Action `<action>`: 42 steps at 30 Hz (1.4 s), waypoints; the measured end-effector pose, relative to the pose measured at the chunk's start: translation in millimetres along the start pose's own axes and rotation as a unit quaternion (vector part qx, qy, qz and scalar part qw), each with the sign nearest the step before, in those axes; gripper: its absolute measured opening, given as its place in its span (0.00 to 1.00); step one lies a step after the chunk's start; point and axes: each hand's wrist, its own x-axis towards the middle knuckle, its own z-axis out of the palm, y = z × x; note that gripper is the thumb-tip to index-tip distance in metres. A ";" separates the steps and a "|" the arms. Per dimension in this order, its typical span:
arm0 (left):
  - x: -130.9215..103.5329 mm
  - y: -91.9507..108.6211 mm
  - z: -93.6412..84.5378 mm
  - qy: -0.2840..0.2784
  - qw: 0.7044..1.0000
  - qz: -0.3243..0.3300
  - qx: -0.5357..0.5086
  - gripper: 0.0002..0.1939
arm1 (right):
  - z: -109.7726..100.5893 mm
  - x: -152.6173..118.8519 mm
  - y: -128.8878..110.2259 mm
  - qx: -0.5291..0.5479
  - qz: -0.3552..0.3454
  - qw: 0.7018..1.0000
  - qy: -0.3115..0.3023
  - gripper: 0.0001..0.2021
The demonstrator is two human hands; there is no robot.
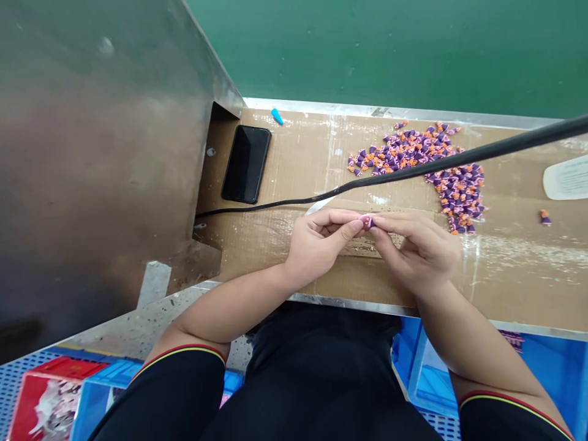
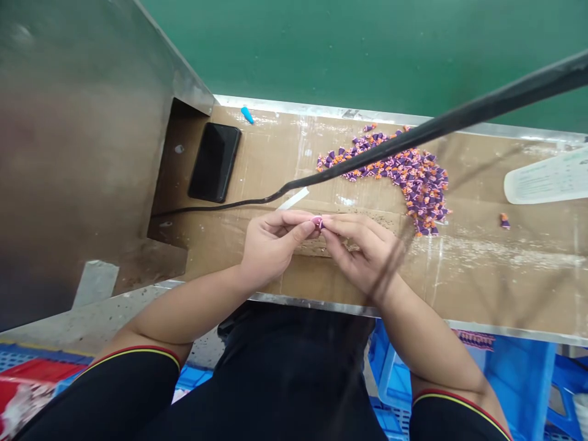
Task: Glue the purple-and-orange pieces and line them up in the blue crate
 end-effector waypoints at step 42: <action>-9.3 -10.8 -2.4 -0.012 0.922 0.312 0.228 0.14 | 5.6 -4.9 -7.9 -0.049 -0.047 0.995 0.068 0.14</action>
